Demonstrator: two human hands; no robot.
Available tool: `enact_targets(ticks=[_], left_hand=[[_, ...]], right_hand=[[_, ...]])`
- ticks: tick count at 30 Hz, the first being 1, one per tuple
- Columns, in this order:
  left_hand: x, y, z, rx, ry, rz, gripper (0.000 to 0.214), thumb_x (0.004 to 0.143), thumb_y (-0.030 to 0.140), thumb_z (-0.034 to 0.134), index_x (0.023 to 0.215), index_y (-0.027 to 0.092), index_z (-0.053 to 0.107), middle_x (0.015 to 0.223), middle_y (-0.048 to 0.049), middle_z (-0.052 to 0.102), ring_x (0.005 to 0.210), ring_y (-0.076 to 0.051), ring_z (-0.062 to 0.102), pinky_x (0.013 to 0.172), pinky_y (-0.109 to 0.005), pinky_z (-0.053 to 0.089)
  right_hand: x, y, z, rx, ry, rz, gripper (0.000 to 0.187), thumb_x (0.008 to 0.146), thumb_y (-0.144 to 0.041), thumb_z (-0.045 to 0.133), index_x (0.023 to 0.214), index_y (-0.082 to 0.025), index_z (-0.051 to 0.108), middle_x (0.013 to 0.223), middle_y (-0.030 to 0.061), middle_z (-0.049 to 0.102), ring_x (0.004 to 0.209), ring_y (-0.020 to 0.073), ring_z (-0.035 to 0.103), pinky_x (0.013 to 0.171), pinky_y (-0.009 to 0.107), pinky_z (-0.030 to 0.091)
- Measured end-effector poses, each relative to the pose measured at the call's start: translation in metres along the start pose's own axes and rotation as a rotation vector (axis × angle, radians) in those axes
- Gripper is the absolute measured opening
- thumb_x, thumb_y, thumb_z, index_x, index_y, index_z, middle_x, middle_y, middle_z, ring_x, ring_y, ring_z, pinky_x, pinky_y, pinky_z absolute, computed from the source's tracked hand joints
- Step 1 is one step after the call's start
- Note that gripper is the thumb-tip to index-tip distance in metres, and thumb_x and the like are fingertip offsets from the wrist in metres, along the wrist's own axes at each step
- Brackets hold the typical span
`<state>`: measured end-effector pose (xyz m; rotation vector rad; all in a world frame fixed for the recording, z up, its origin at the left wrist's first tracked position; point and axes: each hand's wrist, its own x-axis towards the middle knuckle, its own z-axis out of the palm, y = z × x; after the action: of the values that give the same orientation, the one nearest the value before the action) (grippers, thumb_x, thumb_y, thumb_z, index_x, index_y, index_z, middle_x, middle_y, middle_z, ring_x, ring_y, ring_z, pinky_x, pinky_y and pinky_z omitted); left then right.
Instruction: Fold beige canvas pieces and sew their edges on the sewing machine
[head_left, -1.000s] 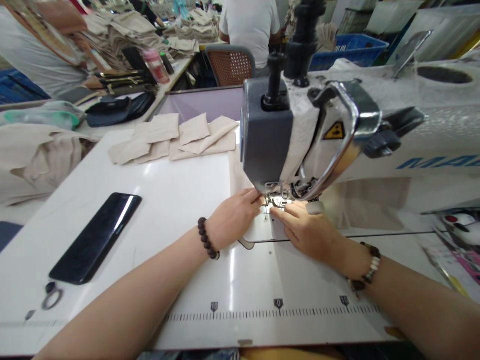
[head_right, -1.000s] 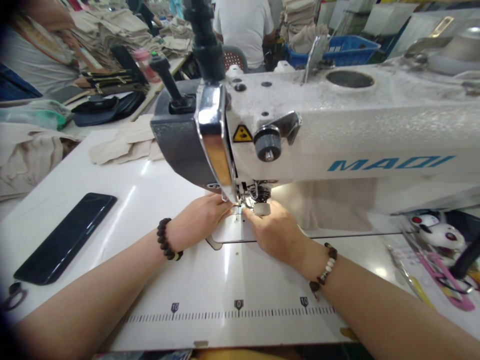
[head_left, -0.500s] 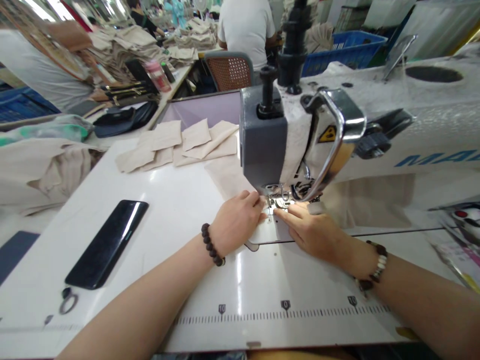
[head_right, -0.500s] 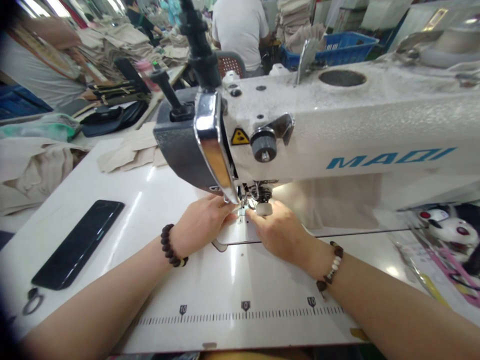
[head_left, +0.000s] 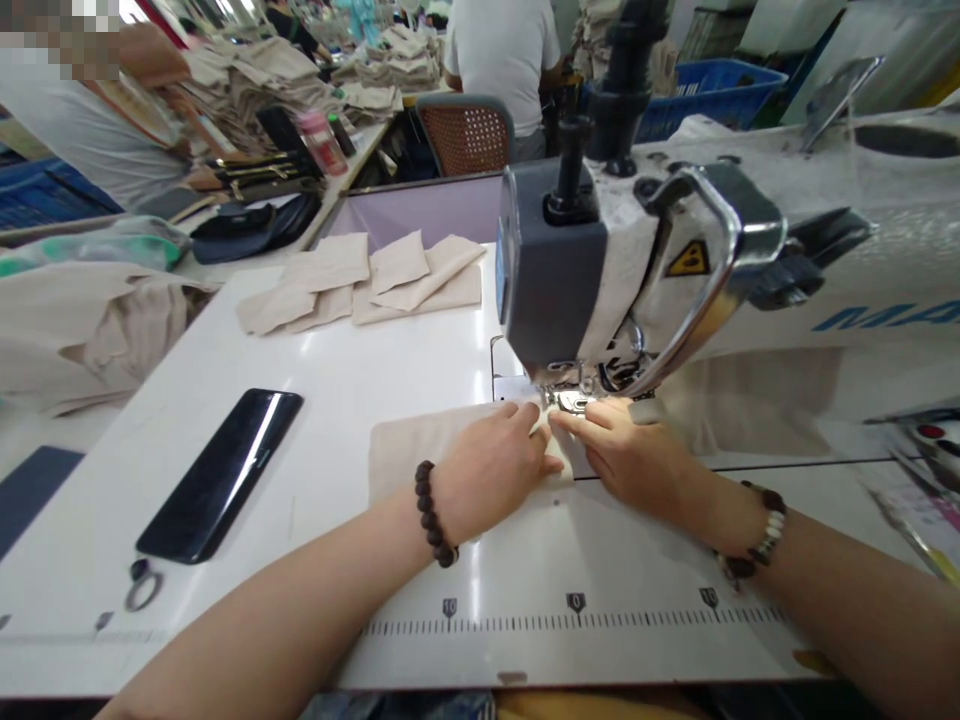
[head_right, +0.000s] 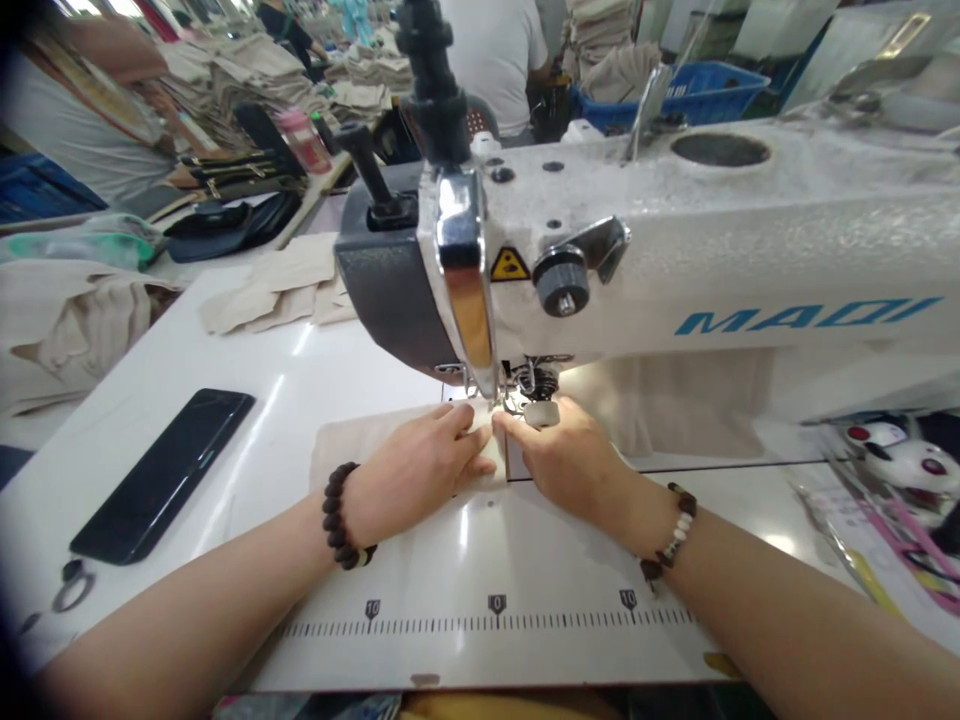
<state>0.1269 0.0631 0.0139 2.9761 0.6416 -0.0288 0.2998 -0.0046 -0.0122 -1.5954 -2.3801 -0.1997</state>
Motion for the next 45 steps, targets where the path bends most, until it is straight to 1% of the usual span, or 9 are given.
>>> enact_targets(ticks=[6, 11, 14, 20, 26, 31, 35, 41, 45], left_hand=[[0.001, -0.002, 0.001, 0.03, 0.005, 0.017, 0.031, 0.091, 0.035, 0.042, 0.086, 0.01, 0.059, 0.084, -0.0087, 0.053, 0.08, -0.021, 0.051, 0.067, -0.032, 0.046], [-0.008, 0.005, -0.011, -0.028, -0.094, 0.197, 0.022, 0.092, 0.022, 0.04, 0.082, 0.013, 0.058, 0.084, -0.0061, 0.055, 0.075, -0.018, 0.05, 0.064, -0.03, 0.044], [-0.012, 0.01, -0.014, -0.04, -0.133, 0.229, 0.02, 0.091, 0.015, 0.039, 0.084, 0.013, 0.058, 0.082, -0.0055, 0.056, 0.076, -0.018, 0.05, 0.065, -0.03, 0.045], [-0.012, 0.008, -0.005, -0.068, -0.083, 0.159, 0.019, 0.089, 0.011, 0.041, 0.08, 0.011, 0.057, 0.081, -0.006, 0.057, 0.078, -0.017, 0.052, 0.066, -0.029, 0.047], [-0.007, 0.0, -0.003, -0.082, -0.056, 0.1, 0.019, 0.087, 0.006, 0.038, 0.089, 0.009, 0.057, 0.089, -0.0086, 0.058, 0.085, -0.018, 0.055, 0.07, -0.029, 0.049], [0.0, -0.011, -0.006, -0.11, -0.025, 0.112, 0.019, 0.086, 0.006, 0.042, 0.101, 0.011, 0.055, 0.101, -0.0091, 0.057, 0.099, -0.018, 0.053, 0.084, -0.031, 0.048], [0.007, -0.019, -0.004, -0.122, 0.007, 0.11, 0.019, 0.088, 0.008, 0.041, 0.102, 0.009, 0.054, 0.108, -0.0116, 0.056, 0.108, -0.017, 0.05, 0.095, -0.032, 0.042], [0.014, -0.026, 0.004, -0.148, 0.088, 0.055, 0.019, 0.089, 0.009, 0.04, 0.101, 0.009, 0.054, 0.102, -0.0092, 0.058, 0.098, -0.016, 0.056, 0.091, -0.031, 0.046], [0.014, -0.027, 0.008, -0.175, 0.115, 0.053, 0.019, 0.088, 0.008, 0.042, 0.102, 0.009, 0.054, 0.103, -0.009, 0.058, 0.1, -0.016, 0.055, 0.092, -0.031, 0.046]], right_hand=[[0.002, 0.001, 0.0, 0.021, 0.007, -0.004, 0.033, 0.08, -0.008, 0.04, 0.106, -0.015, 0.058, 0.068, 0.0033, 0.056, 0.066, 0.0157, 0.046, 0.056, 0.027, 0.028], [-0.006, 0.002, -0.007, 0.213, 0.008, -0.268, 0.028, 0.086, -0.013, 0.034, 0.082, -0.015, 0.062, 0.064, 0.0033, 0.052, 0.062, 0.0156, 0.041, 0.057, 0.029, 0.029], [-0.011, 0.0, -0.011, 0.236, -0.005, -0.332, 0.031, 0.088, -0.014, 0.031, 0.081, -0.014, 0.061, 0.065, 0.0036, 0.051, 0.061, 0.0161, 0.039, 0.057, 0.03, 0.029], [-0.01, -0.002, -0.009, 0.198, 0.005, -0.282, 0.031, 0.087, -0.013, 0.032, 0.077, -0.014, 0.061, 0.063, 0.0037, 0.051, 0.06, 0.0161, 0.039, 0.056, 0.031, 0.03], [-0.006, 0.0, -0.003, 0.155, -0.005, -0.17, 0.026, 0.085, -0.013, 0.035, 0.084, -0.014, 0.061, 0.067, 0.0042, 0.054, 0.063, 0.016, 0.044, 0.058, 0.029, 0.031], [0.0, 0.001, -0.001, 0.099, -0.015, -0.066, 0.031, 0.08, -0.009, 0.038, 0.101, -0.012, 0.06, 0.068, 0.0043, 0.057, 0.065, 0.0162, 0.05, 0.06, 0.027, 0.035], [0.003, 0.0, 0.0, 0.095, 0.003, -0.016, 0.037, 0.076, -0.007, 0.039, 0.109, -0.01, 0.057, 0.077, 0.0067, 0.062, 0.073, 0.0171, 0.054, 0.064, 0.026, 0.038], [0.002, 0.001, 0.001, 0.101, -0.037, 0.003, 0.035, 0.077, -0.01, 0.041, 0.107, -0.012, 0.058, 0.08, 0.0074, 0.063, 0.075, 0.0175, 0.055, 0.066, 0.026, 0.04], [0.001, 0.001, 0.001, 0.105, -0.034, 0.014, 0.036, 0.077, -0.009, 0.041, 0.108, -0.012, 0.058, 0.083, 0.0083, 0.063, 0.077, 0.0179, 0.056, 0.065, 0.026, 0.041]])
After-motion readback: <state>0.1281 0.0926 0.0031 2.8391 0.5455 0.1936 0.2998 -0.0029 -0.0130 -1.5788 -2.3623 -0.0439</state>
